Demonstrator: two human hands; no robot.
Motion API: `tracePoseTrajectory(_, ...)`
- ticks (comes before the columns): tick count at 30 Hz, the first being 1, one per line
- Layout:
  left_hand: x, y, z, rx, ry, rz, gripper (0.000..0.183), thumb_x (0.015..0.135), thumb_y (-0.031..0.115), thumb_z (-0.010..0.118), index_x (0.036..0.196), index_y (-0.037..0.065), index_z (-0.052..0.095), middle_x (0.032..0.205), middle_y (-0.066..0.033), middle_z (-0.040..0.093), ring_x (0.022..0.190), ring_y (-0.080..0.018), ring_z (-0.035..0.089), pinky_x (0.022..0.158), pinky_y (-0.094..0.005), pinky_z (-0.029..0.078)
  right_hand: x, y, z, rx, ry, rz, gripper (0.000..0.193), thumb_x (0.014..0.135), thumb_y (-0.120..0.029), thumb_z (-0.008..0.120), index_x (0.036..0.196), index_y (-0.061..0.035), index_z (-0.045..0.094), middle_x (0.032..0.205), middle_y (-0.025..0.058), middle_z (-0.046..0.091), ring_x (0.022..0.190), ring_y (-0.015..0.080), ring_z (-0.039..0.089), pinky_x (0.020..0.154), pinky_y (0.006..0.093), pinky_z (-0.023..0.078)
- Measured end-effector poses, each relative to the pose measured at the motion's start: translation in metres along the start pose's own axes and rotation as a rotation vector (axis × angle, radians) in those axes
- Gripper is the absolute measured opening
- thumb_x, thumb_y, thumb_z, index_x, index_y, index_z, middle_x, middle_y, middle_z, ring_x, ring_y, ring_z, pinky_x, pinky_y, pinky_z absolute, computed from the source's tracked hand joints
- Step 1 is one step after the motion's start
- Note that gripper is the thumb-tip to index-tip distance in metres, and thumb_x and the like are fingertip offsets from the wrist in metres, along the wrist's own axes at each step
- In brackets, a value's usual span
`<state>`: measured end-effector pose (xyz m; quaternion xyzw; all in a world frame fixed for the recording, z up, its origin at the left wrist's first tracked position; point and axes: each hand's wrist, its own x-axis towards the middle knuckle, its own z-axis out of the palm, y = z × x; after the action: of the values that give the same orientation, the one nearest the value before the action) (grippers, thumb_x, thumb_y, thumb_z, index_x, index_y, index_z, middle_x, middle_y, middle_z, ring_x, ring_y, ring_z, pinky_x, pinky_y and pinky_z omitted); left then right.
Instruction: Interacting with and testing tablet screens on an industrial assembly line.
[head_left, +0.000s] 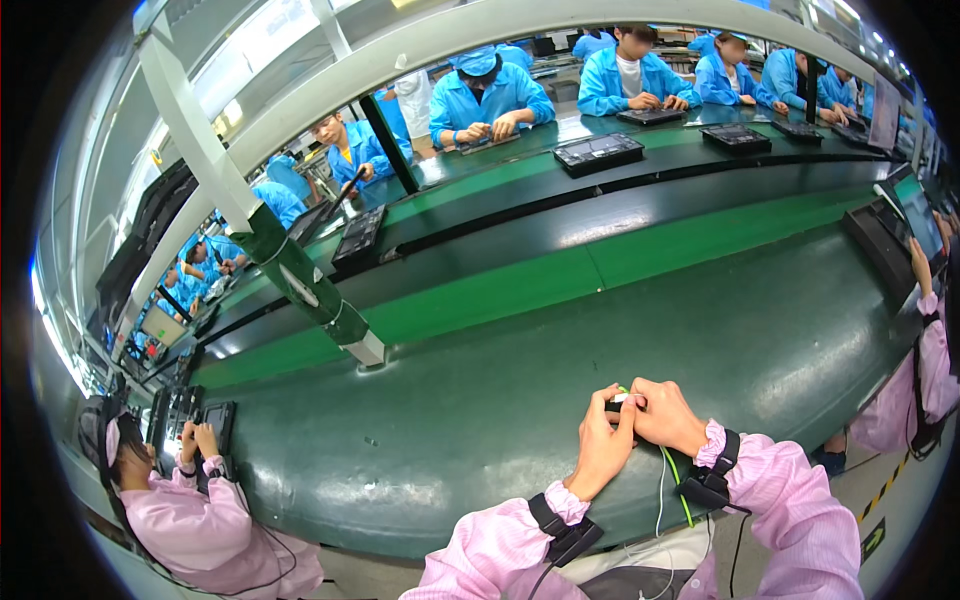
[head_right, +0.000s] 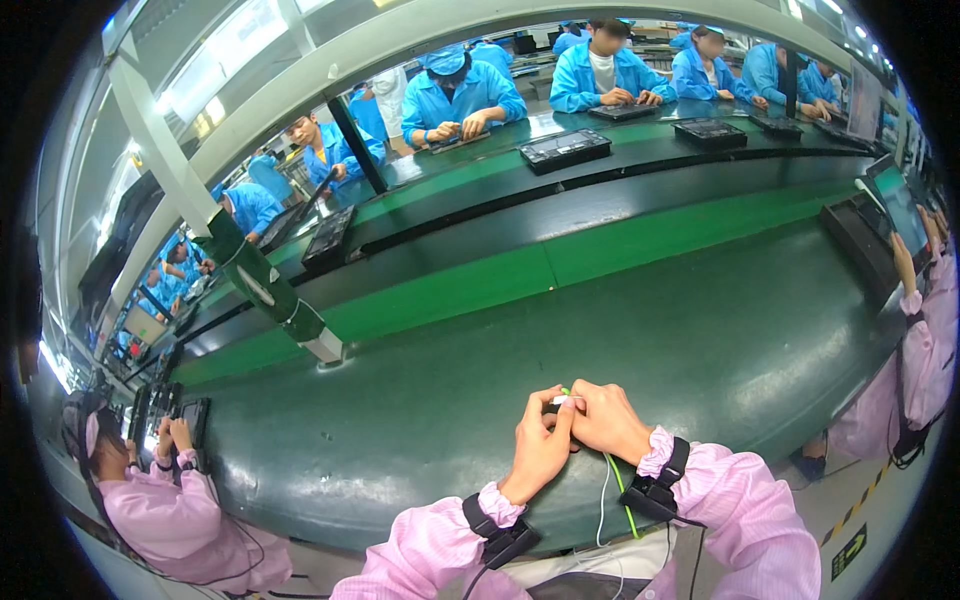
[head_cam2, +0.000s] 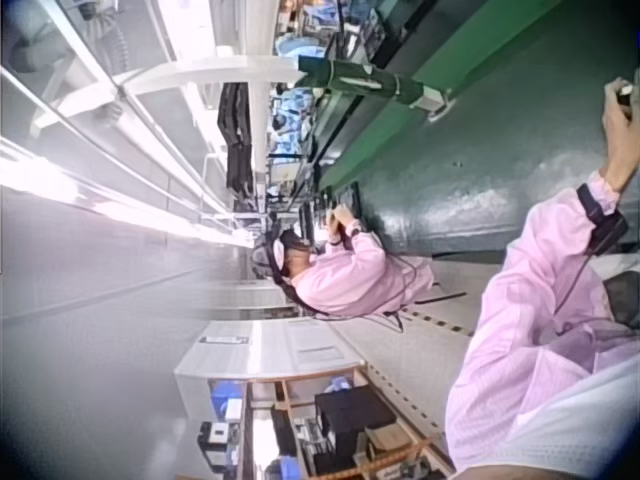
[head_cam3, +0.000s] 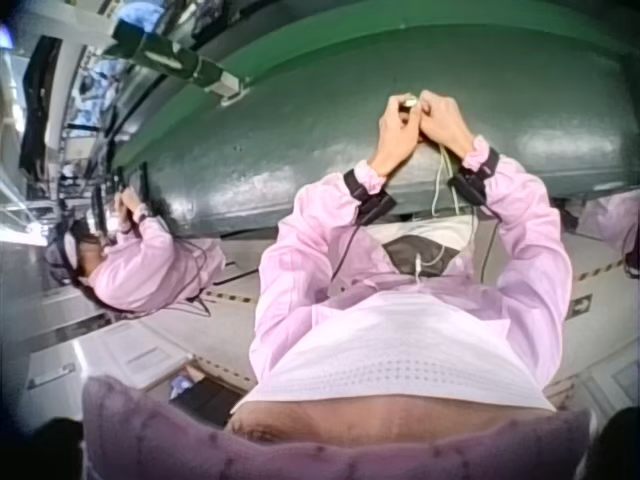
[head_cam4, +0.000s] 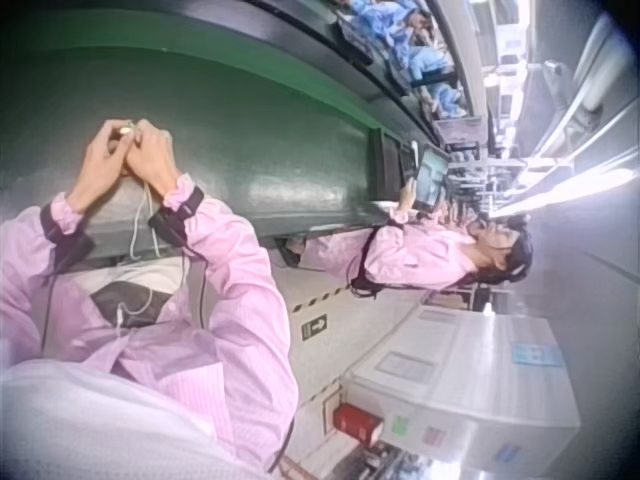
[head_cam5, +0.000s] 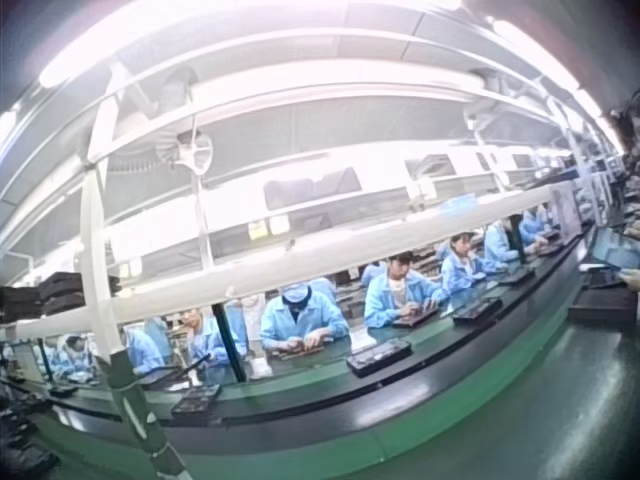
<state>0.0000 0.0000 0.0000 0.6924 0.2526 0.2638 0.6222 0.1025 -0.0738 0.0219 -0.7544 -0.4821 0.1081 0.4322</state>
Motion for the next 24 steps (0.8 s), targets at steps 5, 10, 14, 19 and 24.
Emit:
tracePoseTrajectory(5,0.0048,-0.0036,0.0005,-0.011,0.017,0.047,0.039,0.090,0.024,0.055,0.118,-0.001,0.043,0.080,-0.0151,0.063,0.056,-0.0152,0.060,0.046,-0.0271,0.048,0.0042,0.0025,-0.0008,-0.007,0.003,-0.026,0.020,0.078,-0.015,0.059,0.069,0.0003,0.050,0.055,0.0192,0.054,0.050,0.0365,0.055,0.046,0.0399,0.041)
tracePoseTrajectory(10,0.0054,-0.0016,0.0005,-0.020,0.020,0.031,0.039,0.090,0.023,0.055,0.118,-0.001,0.043,0.079,-0.0149,0.063,0.057,-0.0158,0.061,0.047,-0.0271,0.049,0.0044,-0.0012,-0.0029,-0.008,-0.004,-0.008,0.020,0.078,-0.015,0.059,0.069,0.0005,0.051,0.056,0.0190,0.054,0.051,0.0361,0.056,0.046,0.0395,0.042)
tracePoseTrajectory(14,0.0042,-0.0019,0.0008,-0.020,0.026,0.052,0.039,0.090,0.022,0.055,0.118,-0.001,0.043,0.077,-0.0148,0.062,0.057,-0.0158,0.061,0.047,-0.0273,0.049,0.0032,-0.0023,-0.0027,0.001,-0.016,0.004,0.020,0.078,-0.015,0.059,0.069,0.0007,0.051,0.056,0.0191,0.054,0.051,0.0360,0.056,0.047,0.0393,0.042)
tracePoseTrajectory(19,0.0036,-0.0015,0.0003,-0.008,0.017,0.034,0.039,0.090,0.022,0.055,0.118,-0.002,0.043,0.077,-0.0151,0.062,0.057,-0.0158,0.061,0.047,-0.0275,0.049,0.0028,-0.0040,-0.0039,-0.004,-0.018,0.011,0.020,0.078,-0.014,0.059,0.069,0.0010,0.051,0.056,0.0193,0.054,0.051,0.0359,0.056,0.047,0.0394,0.042)
tracePoseTrajectory(24,0.0024,-0.0010,-0.0005,-0.008,0.021,0.029,0.039,0.090,0.022,0.055,0.118,-0.001,0.043,0.076,-0.0151,0.062,0.056,-0.0155,0.060,0.047,-0.0271,0.048,0.0021,-0.0042,-0.0022,0.000,-0.016,0.007,0.018,0.078,-0.013,0.058,0.069,0.0011,0.051,0.056,0.0196,0.054,0.051,0.0361,0.056,0.047,0.0394,0.042)
